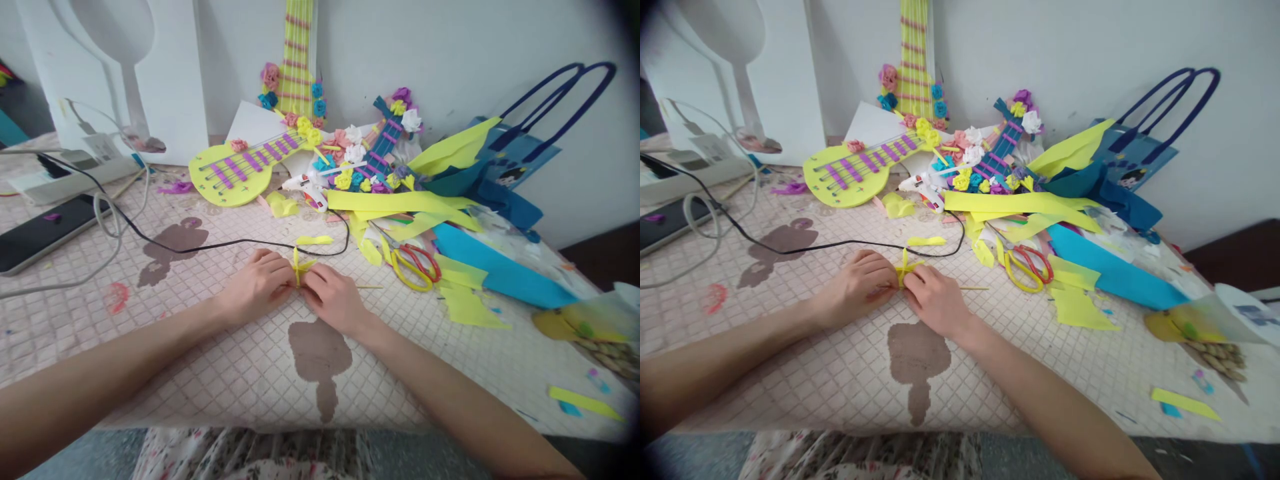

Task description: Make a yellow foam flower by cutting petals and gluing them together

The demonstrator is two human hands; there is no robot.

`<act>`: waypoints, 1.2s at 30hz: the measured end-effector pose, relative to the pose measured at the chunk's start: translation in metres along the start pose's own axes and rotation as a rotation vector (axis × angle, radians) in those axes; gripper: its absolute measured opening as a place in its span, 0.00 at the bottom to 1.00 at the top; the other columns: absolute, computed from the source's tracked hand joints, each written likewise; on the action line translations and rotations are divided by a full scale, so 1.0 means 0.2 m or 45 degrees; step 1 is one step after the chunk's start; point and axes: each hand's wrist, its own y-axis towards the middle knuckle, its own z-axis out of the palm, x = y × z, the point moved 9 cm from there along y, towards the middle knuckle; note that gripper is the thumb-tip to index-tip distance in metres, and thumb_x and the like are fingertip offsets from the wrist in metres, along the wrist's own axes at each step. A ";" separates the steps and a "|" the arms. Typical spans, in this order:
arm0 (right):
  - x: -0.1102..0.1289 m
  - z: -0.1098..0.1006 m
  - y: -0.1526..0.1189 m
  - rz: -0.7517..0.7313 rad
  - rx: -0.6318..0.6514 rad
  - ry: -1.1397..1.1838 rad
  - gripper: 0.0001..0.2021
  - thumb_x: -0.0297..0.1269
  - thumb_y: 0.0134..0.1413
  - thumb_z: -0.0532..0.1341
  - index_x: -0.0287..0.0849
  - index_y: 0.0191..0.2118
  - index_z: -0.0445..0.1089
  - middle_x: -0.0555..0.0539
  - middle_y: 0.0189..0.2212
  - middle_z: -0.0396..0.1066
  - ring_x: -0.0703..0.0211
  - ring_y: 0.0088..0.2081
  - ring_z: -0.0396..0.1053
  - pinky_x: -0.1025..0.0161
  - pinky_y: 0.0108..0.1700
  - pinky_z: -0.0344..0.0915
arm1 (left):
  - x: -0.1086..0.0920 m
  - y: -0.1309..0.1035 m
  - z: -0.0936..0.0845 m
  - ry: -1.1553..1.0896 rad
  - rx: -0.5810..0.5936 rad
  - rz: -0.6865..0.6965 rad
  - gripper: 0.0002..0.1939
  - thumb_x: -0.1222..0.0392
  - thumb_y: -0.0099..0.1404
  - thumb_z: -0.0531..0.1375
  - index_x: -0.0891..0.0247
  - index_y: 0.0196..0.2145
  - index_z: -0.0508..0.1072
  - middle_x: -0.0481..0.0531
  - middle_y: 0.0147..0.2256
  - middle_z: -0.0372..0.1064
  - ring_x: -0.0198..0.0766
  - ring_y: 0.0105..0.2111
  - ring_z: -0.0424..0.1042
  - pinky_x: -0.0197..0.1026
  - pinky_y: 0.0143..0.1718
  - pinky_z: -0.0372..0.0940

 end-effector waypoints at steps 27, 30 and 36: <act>-0.01 -0.04 -0.01 0.002 0.004 0.101 0.07 0.33 0.61 0.52 0.41 0.35 0.67 0.46 0.35 0.68 0.60 0.37 0.66 0.65 0.36 0.62 | 0.00 -0.01 -0.03 0.048 0.014 -0.004 0.03 0.64 0.64 0.56 0.62 0.32 0.68 0.49 0.33 0.68 0.39 0.37 0.64 0.45 0.44 0.55; -0.01 -0.04 0.00 0.008 0.020 0.116 0.07 0.33 0.61 0.52 0.41 0.36 0.67 0.46 0.35 0.68 0.60 0.37 0.66 0.65 0.36 0.62 | 0.00 -0.01 -0.03 0.043 0.026 -0.018 0.04 0.64 0.64 0.55 0.62 0.32 0.69 0.50 0.34 0.68 0.39 0.37 0.64 0.45 0.45 0.55; -0.01 -0.05 0.00 0.014 0.013 0.128 0.08 0.32 0.61 0.51 0.42 0.34 0.66 0.46 0.34 0.69 0.60 0.36 0.66 0.66 0.35 0.62 | 0.00 -0.01 -0.04 0.042 0.016 -0.021 0.06 0.62 0.65 0.55 0.62 0.31 0.69 0.49 0.33 0.69 0.38 0.37 0.64 0.45 0.45 0.55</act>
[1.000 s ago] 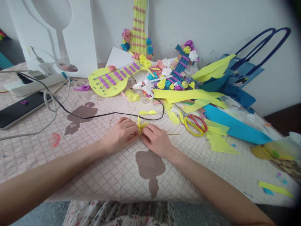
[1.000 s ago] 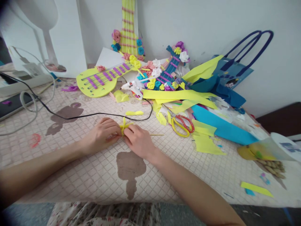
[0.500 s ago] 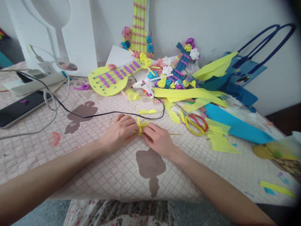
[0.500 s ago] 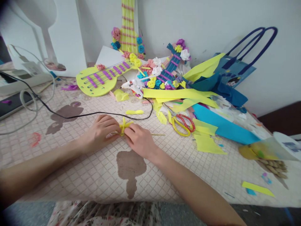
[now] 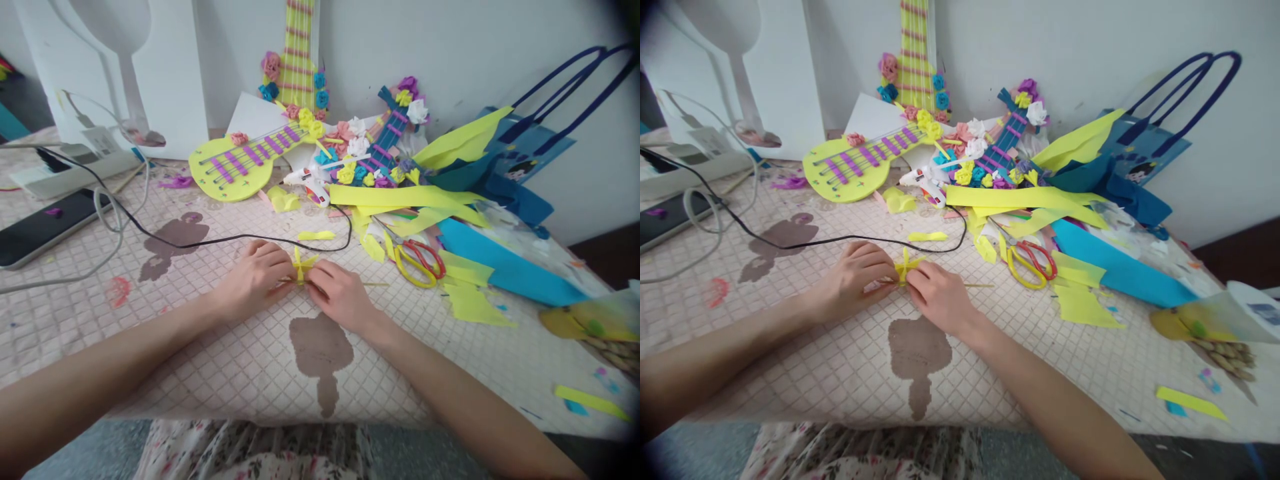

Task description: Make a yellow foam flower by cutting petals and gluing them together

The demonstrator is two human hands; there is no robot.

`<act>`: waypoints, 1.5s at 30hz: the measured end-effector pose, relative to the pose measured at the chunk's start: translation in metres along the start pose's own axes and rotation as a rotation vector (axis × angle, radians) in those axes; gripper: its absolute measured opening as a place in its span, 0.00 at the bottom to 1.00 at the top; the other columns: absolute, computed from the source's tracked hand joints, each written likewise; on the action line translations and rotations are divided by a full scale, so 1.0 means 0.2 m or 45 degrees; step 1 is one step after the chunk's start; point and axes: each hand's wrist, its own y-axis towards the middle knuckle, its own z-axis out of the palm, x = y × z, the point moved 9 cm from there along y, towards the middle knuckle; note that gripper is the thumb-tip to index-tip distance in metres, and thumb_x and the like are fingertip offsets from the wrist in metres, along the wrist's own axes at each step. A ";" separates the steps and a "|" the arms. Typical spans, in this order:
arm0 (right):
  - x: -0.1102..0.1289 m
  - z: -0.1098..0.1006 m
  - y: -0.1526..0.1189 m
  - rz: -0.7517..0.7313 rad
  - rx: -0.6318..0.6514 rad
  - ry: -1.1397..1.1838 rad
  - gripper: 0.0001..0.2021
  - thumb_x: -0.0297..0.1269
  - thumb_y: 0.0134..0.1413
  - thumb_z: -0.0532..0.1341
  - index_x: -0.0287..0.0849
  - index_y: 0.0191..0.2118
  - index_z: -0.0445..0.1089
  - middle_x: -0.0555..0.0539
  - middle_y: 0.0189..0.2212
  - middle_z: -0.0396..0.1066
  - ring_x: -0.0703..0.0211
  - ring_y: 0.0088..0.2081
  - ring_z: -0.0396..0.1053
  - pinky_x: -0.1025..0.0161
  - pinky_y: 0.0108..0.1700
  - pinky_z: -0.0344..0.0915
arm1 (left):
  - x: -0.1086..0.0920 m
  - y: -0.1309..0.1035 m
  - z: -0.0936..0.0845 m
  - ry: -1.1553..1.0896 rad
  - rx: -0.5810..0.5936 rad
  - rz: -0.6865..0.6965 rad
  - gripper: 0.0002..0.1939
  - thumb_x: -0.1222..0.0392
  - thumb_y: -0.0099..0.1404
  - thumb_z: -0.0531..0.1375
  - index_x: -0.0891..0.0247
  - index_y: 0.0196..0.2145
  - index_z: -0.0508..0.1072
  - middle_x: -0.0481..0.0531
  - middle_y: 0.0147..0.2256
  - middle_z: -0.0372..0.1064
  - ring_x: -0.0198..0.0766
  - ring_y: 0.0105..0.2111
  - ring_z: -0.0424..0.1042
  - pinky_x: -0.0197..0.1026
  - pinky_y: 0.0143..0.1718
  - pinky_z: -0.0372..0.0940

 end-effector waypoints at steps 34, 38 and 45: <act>0.00 -0.01 0.00 0.022 0.069 0.151 0.07 0.32 0.59 0.52 0.42 0.38 0.67 0.46 0.35 0.69 0.61 0.37 0.67 0.65 0.36 0.63 | 0.00 0.00 0.00 -0.045 -0.002 -0.062 0.04 0.66 0.62 0.56 0.63 0.29 0.68 0.48 0.29 0.68 0.37 0.34 0.65 0.45 0.44 0.55; 0.00 -0.01 0.00 0.040 0.013 0.094 0.06 0.36 0.59 0.54 0.42 0.36 0.66 0.46 0.35 0.69 0.59 0.37 0.67 0.65 0.36 0.63 | 0.00 0.00 0.00 -0.063 -0.010 -0.071 0.04 0.66 0.62 0.56 0.63 0.29 0.68 0.48 0.29 0.68 0.37 0.34 0.64 0.45 0.44 0.55; 0.00 0.01 0.00 0.043 0.006 0.070 0.05 0.33 0.60 0.53 0.42 0.35 0.65 0.47 0.35 0.68 0.61 0.36 0.67 0.66 0.35 0.62 | -0.01 0.00 -0.01 -0.066 -0.012 -0.071 0.04 0.67 0.61 0.56 0.63 0.29 0.67 0.48 0.29 0.68 0.38 0.35 0.65 0.45 0.44 0.55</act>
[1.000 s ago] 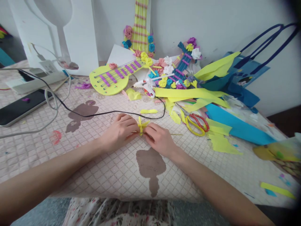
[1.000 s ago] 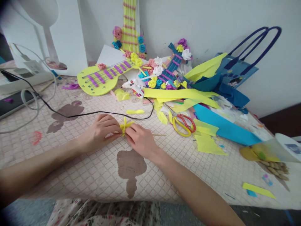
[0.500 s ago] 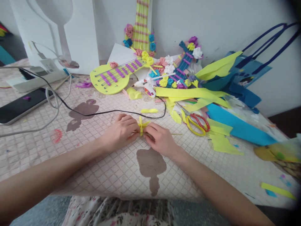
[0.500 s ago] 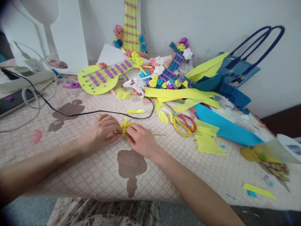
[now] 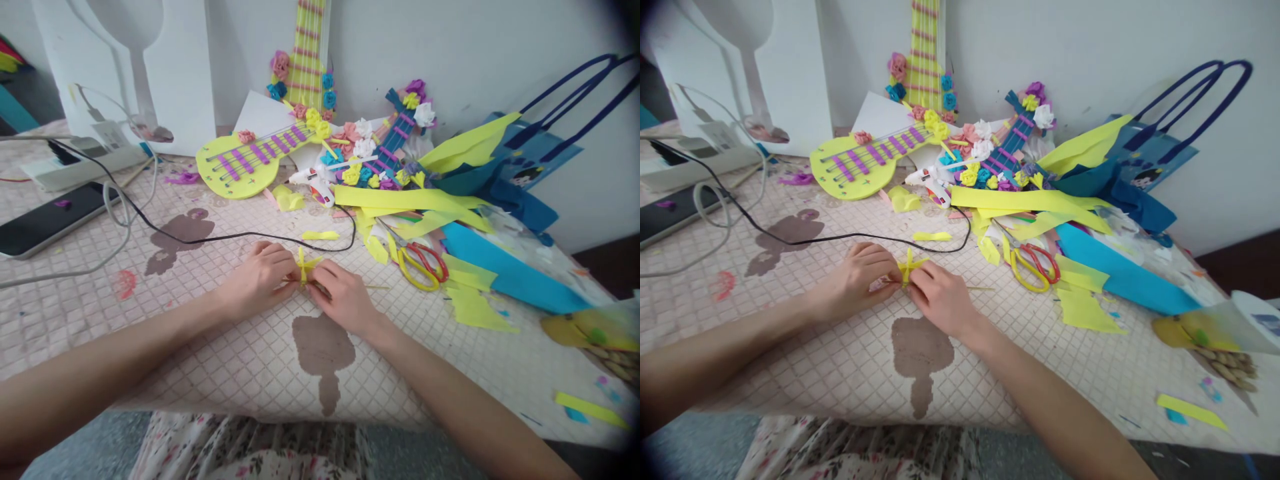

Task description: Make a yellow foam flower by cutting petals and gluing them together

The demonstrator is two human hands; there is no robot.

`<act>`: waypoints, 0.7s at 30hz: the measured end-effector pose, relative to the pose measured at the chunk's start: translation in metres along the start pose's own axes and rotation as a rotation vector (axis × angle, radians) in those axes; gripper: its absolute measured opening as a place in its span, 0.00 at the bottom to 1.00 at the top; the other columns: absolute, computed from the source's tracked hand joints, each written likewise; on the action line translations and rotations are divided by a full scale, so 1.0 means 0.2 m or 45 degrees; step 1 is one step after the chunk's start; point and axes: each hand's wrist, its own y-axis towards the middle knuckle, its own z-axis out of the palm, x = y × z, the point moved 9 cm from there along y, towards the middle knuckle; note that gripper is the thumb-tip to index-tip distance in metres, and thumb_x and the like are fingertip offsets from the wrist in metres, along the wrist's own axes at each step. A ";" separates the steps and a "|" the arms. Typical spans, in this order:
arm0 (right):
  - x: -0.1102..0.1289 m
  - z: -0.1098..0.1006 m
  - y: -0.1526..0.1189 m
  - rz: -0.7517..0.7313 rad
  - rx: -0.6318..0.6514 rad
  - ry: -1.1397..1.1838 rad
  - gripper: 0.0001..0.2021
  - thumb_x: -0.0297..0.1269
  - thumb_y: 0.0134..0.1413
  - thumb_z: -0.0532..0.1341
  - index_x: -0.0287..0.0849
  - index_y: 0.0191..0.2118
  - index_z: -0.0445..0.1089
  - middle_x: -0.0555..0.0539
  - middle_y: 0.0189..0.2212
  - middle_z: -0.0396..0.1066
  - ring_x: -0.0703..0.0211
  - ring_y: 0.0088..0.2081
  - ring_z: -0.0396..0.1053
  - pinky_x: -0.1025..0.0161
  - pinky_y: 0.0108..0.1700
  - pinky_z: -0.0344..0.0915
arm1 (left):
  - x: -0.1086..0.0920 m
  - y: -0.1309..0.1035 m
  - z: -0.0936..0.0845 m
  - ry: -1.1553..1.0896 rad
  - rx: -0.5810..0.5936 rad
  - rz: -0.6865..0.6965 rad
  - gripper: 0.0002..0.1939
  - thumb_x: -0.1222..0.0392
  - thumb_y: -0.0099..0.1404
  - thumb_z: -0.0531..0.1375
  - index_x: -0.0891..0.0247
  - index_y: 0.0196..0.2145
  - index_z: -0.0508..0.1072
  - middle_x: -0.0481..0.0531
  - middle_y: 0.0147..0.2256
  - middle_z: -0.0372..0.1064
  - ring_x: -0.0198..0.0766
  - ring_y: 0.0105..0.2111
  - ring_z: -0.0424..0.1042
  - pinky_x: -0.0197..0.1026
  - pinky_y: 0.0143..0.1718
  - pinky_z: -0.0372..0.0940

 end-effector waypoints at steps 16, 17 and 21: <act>0.00 0.00 0.00 0.019 0.007 -0.001 0.02 0.32 0.58 0.54 0.43 0.35 0.64 0.47 0.34 0.68 0.60 0.36 0.67 0.65 0.34 0.62 | 0.00 0.00 0.01 0.026 -0.002 0.008 0.05 0.67 0.62 0.54 0.63 0.28 0.68 0.49 0.29 0.68 0.38 0.34 0.65 0.44 0.43 0.56; 0.00 0.00 0.00 0.013 0.014 -0.003 0.03 0.32 0.59 0.54 0.42 0.35 0.64 0.47 0.34 0.68 0.61 0.35 0.67 0.66 0.34 0.62 | 0.00 0.00 0.01 0.031 -0.004 0.007 0.05 0.67 0.62 0.54 0.63 0.28 0.68 0.49 0.29 0.68 0.37 0.34 0.65 0.44 0.43 0.56; 0.01 0.00 0.00 0.003 0.032 0.002 0.05 0.33 0.60 0.52 0.42 0.35 0.64 0.47 0.34 0.67 0.62 0.34 0.66 0.67 0.33 0.61 | 0.00 0.00 0.01 0.030 -0.012 0.011 0.04 0.67 0.61 0.55 0.63 0.29 0.68 0.48 0.30 0.69 0.38 0.35 0.65 0.45 0.43 0.55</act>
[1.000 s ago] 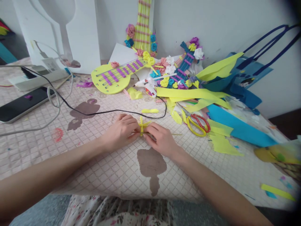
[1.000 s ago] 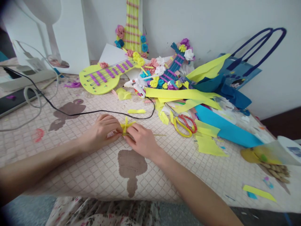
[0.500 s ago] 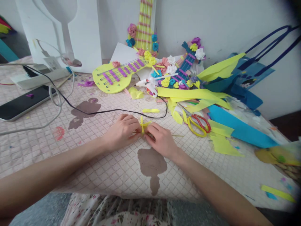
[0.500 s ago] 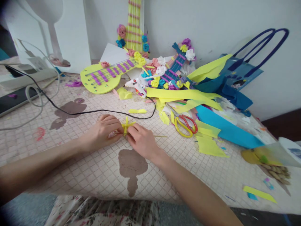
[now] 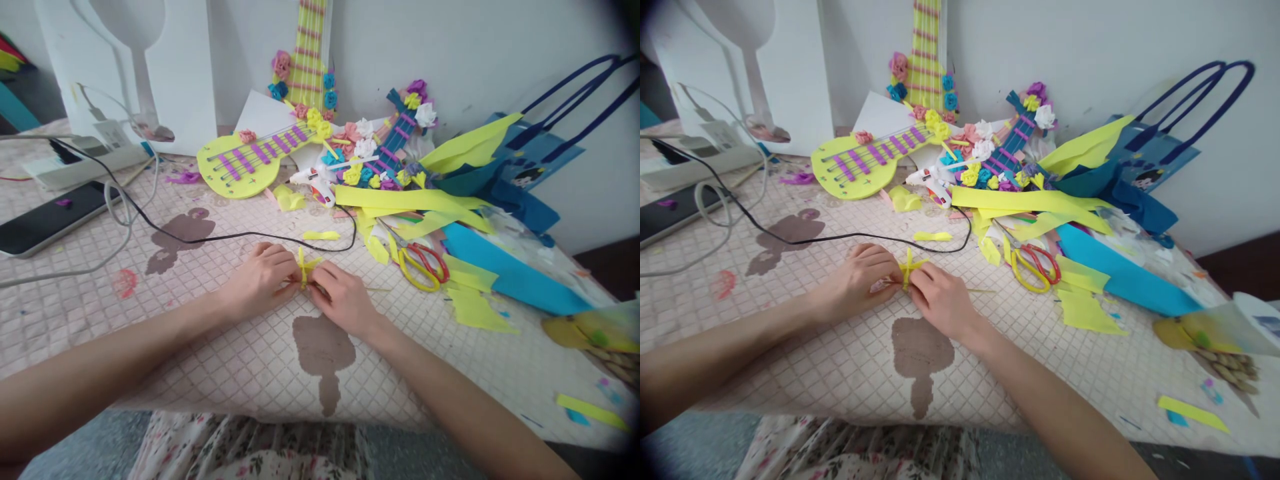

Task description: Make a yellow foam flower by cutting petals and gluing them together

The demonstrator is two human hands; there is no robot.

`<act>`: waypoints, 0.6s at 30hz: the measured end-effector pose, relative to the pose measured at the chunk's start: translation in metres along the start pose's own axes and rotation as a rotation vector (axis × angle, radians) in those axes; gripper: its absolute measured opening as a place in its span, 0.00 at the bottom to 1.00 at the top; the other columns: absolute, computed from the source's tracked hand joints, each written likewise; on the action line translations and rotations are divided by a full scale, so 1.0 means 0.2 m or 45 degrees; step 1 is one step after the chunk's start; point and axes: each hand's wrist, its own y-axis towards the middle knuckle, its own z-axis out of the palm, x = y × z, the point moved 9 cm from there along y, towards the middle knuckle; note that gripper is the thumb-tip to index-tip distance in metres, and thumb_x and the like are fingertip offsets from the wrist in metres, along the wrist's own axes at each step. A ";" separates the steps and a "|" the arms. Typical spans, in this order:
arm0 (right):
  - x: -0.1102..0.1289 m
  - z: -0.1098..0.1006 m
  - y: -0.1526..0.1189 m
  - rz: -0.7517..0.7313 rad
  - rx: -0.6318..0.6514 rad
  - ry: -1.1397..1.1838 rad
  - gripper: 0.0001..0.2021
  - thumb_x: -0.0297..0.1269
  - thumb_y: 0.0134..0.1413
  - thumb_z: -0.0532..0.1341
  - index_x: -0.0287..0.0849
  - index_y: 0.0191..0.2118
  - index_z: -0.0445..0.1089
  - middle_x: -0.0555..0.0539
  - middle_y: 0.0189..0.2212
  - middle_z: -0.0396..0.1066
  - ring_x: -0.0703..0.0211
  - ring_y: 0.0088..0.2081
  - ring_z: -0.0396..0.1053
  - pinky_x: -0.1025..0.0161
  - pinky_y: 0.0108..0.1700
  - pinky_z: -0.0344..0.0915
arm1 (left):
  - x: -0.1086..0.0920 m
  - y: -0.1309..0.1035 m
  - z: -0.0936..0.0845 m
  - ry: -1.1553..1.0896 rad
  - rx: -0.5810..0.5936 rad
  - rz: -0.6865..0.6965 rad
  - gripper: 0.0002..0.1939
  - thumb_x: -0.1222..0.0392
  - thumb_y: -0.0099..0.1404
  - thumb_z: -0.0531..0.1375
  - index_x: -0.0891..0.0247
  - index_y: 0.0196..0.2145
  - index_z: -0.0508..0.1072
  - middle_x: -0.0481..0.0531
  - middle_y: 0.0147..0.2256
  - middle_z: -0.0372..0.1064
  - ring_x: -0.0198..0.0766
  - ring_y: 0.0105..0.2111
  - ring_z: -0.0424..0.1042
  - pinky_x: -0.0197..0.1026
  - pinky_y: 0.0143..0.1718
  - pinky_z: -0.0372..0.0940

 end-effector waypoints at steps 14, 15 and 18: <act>-0.02 0.01 0.01 0.047 0.049 0.126 0.05 0.31 0.60 0.52 0.42 0.35 0.64 0.47 0.33 0.66 0.61 0.35 0.66 0.66 0.35 0.61 | 0.01 -0.01 0.00 -0.045 -0.019 -0.057 0.03 0.64 0.63 0.56 0.63 0.30 0.66 0.48 0.30 0.68 0.38 0.34 0.65 0.43 0.40 0.56; -0.02 0.01 0.01 0.053 0.050 0.125 0.05 0.31 0.60 0.51 0.42 0.36 0.64 0.47 0.34 0.66 0.61 0.35 0.66 0.66 0.35 0.61 | 0.00 -0.01 -0.01 -0.031 -0.043 -0.057 0.03 0.64 0.63 0.56 0.63 0.31 0.66 0.49 0.31 0.68 0.38 0.35 0.65 0.43 0.39 0.56; -0.03 0.01 0.01 0.079 0.048 0.119 0.06 0.32 0.61 0.51 0.42 0.37 0.64 0.47 0.35 0.67 0.60 0.36 0.66 0.65 0.36 0.62 | -0.03 0.00 -0.03 0.050 -0.106 0.005 0.05 0.64 0.66 0.54 0.63 0.31 0.67 0.50 0.32 0.68 0.37 0.35 0.64 0.43 0.40 0.56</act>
